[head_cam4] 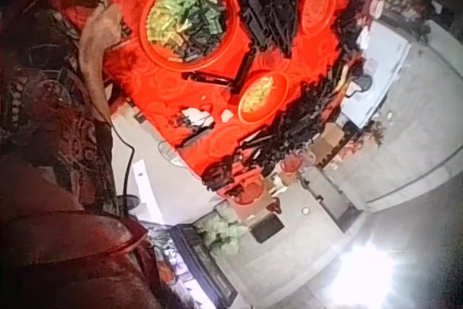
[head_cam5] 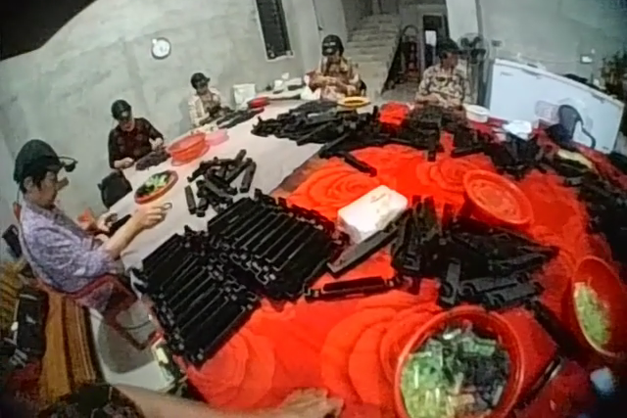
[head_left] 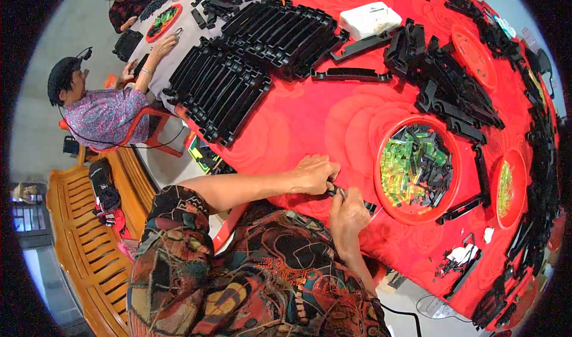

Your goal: The person assembles plastic parts by picking small components from bowls and fitting them into black plastic frames by hand.

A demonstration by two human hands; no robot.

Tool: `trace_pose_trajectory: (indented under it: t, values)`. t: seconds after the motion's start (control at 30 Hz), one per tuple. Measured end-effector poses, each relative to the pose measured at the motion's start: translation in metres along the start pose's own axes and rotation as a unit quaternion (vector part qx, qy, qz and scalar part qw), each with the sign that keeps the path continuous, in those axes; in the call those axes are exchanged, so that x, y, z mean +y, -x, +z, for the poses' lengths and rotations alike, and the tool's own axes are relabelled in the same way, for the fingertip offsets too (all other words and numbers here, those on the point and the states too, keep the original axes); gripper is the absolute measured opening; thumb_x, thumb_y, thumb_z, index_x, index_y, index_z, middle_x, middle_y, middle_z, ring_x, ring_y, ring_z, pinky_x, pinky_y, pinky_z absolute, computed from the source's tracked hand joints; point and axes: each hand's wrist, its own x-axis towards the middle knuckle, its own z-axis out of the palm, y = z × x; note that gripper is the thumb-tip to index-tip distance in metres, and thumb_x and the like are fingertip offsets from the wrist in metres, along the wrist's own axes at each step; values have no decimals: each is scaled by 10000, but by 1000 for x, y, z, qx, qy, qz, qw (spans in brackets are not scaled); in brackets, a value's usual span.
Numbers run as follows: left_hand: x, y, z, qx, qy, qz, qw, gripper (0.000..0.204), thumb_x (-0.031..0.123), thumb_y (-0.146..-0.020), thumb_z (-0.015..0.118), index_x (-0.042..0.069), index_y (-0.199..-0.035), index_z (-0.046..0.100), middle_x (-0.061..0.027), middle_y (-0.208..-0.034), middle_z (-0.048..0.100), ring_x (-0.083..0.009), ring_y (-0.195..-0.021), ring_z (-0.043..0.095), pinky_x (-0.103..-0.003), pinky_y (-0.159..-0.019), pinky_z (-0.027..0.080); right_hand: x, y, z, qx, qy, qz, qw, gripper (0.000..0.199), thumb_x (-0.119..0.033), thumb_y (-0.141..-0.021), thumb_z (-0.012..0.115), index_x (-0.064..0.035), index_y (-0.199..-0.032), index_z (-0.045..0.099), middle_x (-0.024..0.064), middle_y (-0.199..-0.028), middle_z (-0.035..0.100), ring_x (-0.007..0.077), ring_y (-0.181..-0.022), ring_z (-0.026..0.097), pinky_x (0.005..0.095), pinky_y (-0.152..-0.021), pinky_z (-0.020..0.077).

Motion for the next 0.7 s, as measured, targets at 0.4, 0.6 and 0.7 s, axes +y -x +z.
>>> trace_pose_trajectory:
  t: [0.4, 0.6, 0.7]
  values:
    - [-5, 2, 2, 17, 5, 3, 1000, 161, 138, -672, 691, 83, -725, 549, -106, -694, 543, -308, -756, 541, -427, -623, 415, 0, -4, -3, -7, -2, -26, 1000, 148, -166, -753, 578, -47, -733, 491, 149, -696, 558, 347, -595, 570, 443, -502, 439]
    - [-2, -2, 7, 3, 9, -21, 1000, 148, 145, -677, 674, 87, -728, 549, -108, -687, 553, -306, -765, 549, -436, -627, 411, 6, 3, 7, 39, 20, -46, 998, 155, -137, -710, 607, -53, -725, 477, 142, -695, 537, 340, -569, 565, 430, -499, 459]
    - [8, 4, 1, -14, -42, -53, 998, 191, 189, -665, 666, 87, -797, 574, -147, -828, 592, -333, -852, 565, -458, -651, 413, 5, 7, 10, 41, 21, -46, 998, 157, -137, -709, 612, -54, -728, 480, 141, -706, 541, 343, -572, 565, 433, -506, 458]
